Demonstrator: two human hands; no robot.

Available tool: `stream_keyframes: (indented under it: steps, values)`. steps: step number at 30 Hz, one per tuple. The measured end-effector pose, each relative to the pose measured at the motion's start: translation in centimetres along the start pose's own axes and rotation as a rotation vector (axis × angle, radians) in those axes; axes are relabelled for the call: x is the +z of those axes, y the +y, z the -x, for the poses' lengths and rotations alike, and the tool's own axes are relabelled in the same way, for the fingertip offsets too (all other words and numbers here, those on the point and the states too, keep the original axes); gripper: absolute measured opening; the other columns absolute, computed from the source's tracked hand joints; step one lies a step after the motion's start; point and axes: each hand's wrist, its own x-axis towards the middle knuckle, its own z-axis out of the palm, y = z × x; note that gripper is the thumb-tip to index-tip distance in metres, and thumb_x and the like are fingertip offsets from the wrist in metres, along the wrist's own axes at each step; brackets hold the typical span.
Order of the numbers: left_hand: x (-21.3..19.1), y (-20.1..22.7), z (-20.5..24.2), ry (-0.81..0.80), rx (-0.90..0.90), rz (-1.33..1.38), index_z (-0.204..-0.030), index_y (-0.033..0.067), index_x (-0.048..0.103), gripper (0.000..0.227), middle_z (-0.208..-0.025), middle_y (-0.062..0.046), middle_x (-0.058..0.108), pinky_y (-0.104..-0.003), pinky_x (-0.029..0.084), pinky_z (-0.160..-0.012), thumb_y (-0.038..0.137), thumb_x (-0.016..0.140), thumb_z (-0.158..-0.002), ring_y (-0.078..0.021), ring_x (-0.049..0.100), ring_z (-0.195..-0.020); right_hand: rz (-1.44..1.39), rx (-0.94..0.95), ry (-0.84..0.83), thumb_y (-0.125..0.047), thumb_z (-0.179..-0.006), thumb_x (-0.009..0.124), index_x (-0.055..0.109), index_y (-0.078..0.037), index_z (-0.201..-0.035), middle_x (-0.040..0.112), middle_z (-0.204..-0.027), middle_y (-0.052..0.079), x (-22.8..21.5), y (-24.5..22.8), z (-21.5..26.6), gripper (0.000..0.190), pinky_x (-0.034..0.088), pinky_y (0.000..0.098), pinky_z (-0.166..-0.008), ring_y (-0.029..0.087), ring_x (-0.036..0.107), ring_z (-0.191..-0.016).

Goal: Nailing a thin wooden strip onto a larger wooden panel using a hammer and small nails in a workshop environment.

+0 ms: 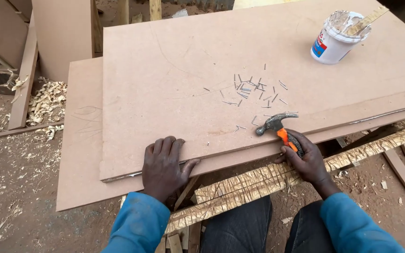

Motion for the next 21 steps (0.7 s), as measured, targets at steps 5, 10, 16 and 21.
stream_keyframes:
  steps: [5, 10, 16, 21]
  values:
    - [-0.4, 0.2, 0.5, 0.017, 0.006, 0.009, -0.111, 0.0118, 0.058, 0.059, -0.100, -0.008, 0.054, -0.042, 0.047, -0.083, 0.064, 0.050, -0.086, -0.0250, 0.057, -0.099, 0.182, -0.088, 0.035, -0.003, -0.087, 0.062, 0.055, 0.005, -0.126, 0.059, -0.059, 0.022, 0.8, -1.1, 1.1, 0.041, 0.058, 0.0405, -0.053, 0.030, 0.067, -0.054]
    - [-0.8, 0.5, 1.6, 0.028, 0.019, 0.014, -0.111, 0.0111, 0.057, 0.057, -0.099, -0.008, 0.052, -0.042, 0.046, -0.083, 0.062, 0.052, -0.085, -0.0250, 0.055, -0.098, 0.500, -0.029, 0.131, -0.017, -0.091, 0.065, 0.054, -0.001, -0.130, 0.060, -0.090, 0.031, 3.4, -4.3, 3.5, 0.044, 0.047, 0.0527, -0.070, 0.044, 0.062, -0.084]
    - [0.0, -0.1, 0.6, -0.020, -0.001, 0.091, -0.113, 0.0112, 0.056, 0.058, -0.102, -0.007, 0.051, -0.044, 0.043, -0.087, 0.062, 0.046, -0.086, -0.0253, 0.052, -0.101, 0.330, 0.054, 0.155, -0.009, -0.091, 0.058, 0.048, -0.001, -0.135, 0.062, -0.069, 0.020, 7.8, -11.0, 4.1, 0.046, 0.053, 0.0362, -0.047, 0.027, 0.064, -0.048]
    - [0.0, -0.2, 0.6, -0.053, -0.035, 0.137, -0.113, 0.0113, 0.057, 0.058, -0.104, -0.006, 0.051, -0.044, 0.041, -0.089, 0.062, 0.047, -0.087, -0.0243, 0.050, -0.103, 0.237, -0.159, 0.060, -0.002, -0.092, 0.054, 0.043, -0.003, -0.140, 0.059, -0.066, 0.019, 10.3, -15.9, 4.9, 0.050, 0.050, 0.0298, -0.040, 0.020, 0.059, -0.042]
